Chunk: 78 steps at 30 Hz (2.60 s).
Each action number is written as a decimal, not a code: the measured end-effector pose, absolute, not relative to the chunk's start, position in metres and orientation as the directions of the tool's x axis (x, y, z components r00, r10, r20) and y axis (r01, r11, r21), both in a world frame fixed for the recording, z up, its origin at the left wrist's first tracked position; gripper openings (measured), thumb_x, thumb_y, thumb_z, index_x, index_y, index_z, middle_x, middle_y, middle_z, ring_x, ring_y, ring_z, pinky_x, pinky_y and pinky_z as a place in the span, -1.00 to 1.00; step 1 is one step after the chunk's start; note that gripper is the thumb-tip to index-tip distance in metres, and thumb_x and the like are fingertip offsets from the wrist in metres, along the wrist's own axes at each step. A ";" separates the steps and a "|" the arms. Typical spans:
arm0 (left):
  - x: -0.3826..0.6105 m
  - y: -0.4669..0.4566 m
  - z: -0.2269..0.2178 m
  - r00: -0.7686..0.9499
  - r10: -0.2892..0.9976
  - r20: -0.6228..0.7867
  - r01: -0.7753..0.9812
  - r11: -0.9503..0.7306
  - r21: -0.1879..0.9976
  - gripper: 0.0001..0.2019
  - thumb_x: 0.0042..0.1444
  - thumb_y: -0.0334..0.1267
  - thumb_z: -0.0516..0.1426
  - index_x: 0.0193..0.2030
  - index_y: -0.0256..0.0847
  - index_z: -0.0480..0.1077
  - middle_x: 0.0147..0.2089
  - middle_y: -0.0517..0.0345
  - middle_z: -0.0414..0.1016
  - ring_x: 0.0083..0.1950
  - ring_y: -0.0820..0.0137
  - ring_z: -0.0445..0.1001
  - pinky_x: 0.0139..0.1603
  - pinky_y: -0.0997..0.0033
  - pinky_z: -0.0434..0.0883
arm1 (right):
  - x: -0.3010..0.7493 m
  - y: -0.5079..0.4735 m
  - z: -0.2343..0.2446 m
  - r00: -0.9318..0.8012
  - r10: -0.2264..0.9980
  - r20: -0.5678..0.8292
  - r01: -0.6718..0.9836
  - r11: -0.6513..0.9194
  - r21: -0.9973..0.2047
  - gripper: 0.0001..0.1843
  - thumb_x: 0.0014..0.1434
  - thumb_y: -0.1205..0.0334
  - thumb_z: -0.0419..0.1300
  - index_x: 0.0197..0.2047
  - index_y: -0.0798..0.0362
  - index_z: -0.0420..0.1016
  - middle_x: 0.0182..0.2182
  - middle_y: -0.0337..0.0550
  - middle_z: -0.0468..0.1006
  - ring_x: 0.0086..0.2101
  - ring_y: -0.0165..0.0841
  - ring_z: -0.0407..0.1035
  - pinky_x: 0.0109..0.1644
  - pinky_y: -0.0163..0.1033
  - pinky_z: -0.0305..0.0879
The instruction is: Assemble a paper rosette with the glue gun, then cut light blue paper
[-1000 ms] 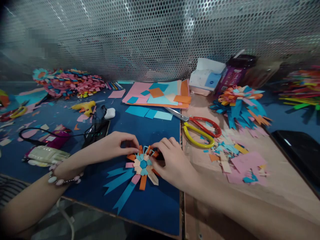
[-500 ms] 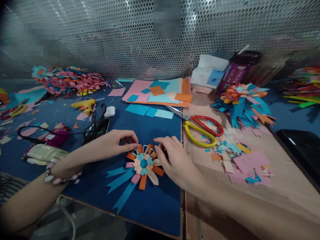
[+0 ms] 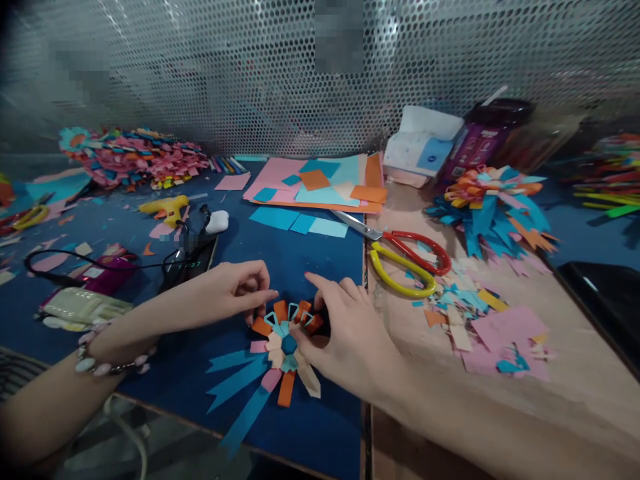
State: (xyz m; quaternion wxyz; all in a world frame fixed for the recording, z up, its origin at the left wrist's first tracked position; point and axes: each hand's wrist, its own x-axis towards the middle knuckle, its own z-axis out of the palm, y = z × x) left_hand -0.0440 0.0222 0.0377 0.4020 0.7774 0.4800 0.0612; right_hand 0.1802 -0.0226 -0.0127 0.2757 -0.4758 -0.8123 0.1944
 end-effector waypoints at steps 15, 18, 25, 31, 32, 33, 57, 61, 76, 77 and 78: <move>-0.040 0.025 0.032 0.556 0.823 -0.118 0.704 -0.391 0.593 -0.75 0.21 -0.03 0.08 -0.14 -0.14 0.38 -0.34 0.24 0.50 -0.35 0.45 0.45 -0.40 0.51 0.32 | 0.187 -0.009 -0.007 -0.489 0.867 0.100 0.474 0.361 -0.803 -0.53 0.31 0.18 -0.03 0.26 -0.08 0.06 -0.12 -0.14 0.43 -0.25 -0.36 0.34 -0.22 -0.19 0.39; -0.037 0.024 0.029 0.589 0.797 -0.134 0.682 -0.401 0.611 -0.77 0.21 -0.06 0.08 -0.16 -0.14 0.40 -0.34 0.26 0.50 -0.36 0.48 0.44 -0.41 0.53 0.31 | 0.192 -0.007 -0.009 -0.391 0.887 0.245 0.534 0.436 -0.724 -0.67 0.31 0.22 -0.02 0.13 0.00 0.23 -0.18 -0.11 0.44 -0.28 -0.35 0.33 -0.23 -0.18 0.36; -0.034 0.021 0.026 0.630 0.776 -0.040 0.599 -0.452 0.661 -0.85 0.20 -0.17 0.12 -0.24 -0.19 0.42 -0.30 0.24 0.51 -0.29 0.48 0.45 -0.28 0.54 0.35 | 0.194 -0.020 -0.010 -0.805 0.268 0.529 0.312 0.950 -0.007 -0.71 0.22 0.27 0.09 0.00 0.13 0.42 -0.14 -0.13 0.56 -0.14 -0.24 0.29 -0.16 -0.10 0.22; -0.034 0.018 0.026 0.641 0.767 -0.032 0.593 -0.468 0.656 -0.89 0.19 -0.22 0.11 -0.27 -0.20 0.40 -0.32 0.24 0.49 -0.30 0.48 0.44 -0.30 0.53 0.34 | 0.191 -0.022 -0.013 -0.844 0.224 0.488 0.292 0.954 0.067 -0.79 0.21 0.26 0.05 -0.27 0.08 0.52 -0.18 -0.21 0.60 -0.10 -0.25 0.34 -0.03 -0.05 0.17; -0.034 0.018 0.025 0.640 0.768 -0.031 0.590 -0.465 0.660 -0.88 0.19 -0.21 0.11 -0.26 -0.20 0.40 -0.32 0.23 0.49 -0.30 0.47 0.44 -0.30 0.52 0.34 | 0.190 -0.022 -0.013 -0.850 0.229 0.475 0.292 0.954 0.064 -0.79 0.21 0.27 0.05 -0.28 0.07 0.52 -0.19 -0.22 0.60 -0.09 -0.25 0.34 -0.02 -0.04 0.18; -0.033 0.019 0.025 0.639 0.769 -0.031 0.586 -0.461 0.667 -0.86 0.19 -0.19 0.11 -0.25 -0.20 0.40 -0.31 0.23 0.49 -0.30 0.47 0.44 -0.30 0.52 0.34 | 0.190 -0.022 -0.012 -0.855 0.232 0.463 0.293 0.954 0.064 -0.78 0.21 0.28 0.04 -0.29 0.06 0.52 -0.19 -0.22 0.60 -0.09 -0.25 0.35 0.00 -0.04 0.18; -0.035 0.019 0.032 0.624 0.780 -0.046 0.605 -0.444 0.661 -0.88 0.19 -0.26 0.10 -0.27 -0.22 0.45 -0.31 0.19 0.51 -0.32 0.46 0.41 -0.31 0.50 0.31 | 0.192 -0.021 -0.006 -0.883 0.202 0.423 0.261 0.962 0.084 -0.77 0.22 0.30 0.04 -0.19 0.07 0.53 -0.25 -0.15 0.61 -0.13 -0.21 0.39 0.04 0.00 0.24; -0.038 0.020 0.032 0.627 0.778 -0.035 0.602 -0.455 0.656 -0.86 0.19 -0.25 0.10 -0.27 -0.22 0.45 -0.31 0.19 0.51 -0.32 0.46 0.40 -0.32 0.50 0.31 | 0.192 -0.020 -0.003 -0.881 0.198 0.429 0.253 0.965 0.073 -0.79 0.21 0.30 0.08 -0.17 0.09 0.52 -0.24 -0.15 0.60 -0.11 -0.21 0.39 0.04 0.00 0.23; -0.037 0.021 0.027 0.636 0.770 -0.048 0.589 -0.444 0.675 -0.80 0.24 -0.18 0.07 -0.16 -0.22 0.44 -0.30 0.19 0.48 -0.38 0.48 0.36 -0.38 0.51 0.27 | 0.190 -0.022 -0.010 -0.842 0.266 0.469 0.301 0.954 0.000 -0.79 0.21 0.32 0.06 -0.18 0.08 0.52 -0.26 -0.18 0.60 -0.16 -0.26 0.39 0.04 -0.05 0.20; -0.037 0.021 0.026 0.634 0.772 -0.053 0.592 -0.440 0.675 -0.79 0.23 -0.15 0.07 -0.15 -0.21 0.44 -0.33 0.19 0.46 -0.40 0.48 0.34 -0.41 0.52 0.26 | 0.190 -0.023 -0.010 -0.830 0.271 0.487 0.310 0.951 0.000 -0.78 0.22 0.32 0.06 -0.16 0.08 0.51 -0.26 -0.17 0.60 -0.16 -0.26 0.39 0.05 -0.06 0.19; -0.038 0.021 0.026 0.631 0.773 -0.058 0.596 -0.436 0.674 -0.78 0.23 -0.14 0.08 -0.15 -0.21 0.44 -0.36 0.20 0.45 -0.42 0.49 0.33 -0.43 0.52 0.25 | 0.190 -0.023 -0.010 -0.818 0.276 0.505 0.321 0.947 0.004 -0.76 0.23 0.31 0.05 -0.12 0.10 0.50 -0.25 -0.16 0.61 -0.15 -0.26 0.39 0.06 -0.06 0.17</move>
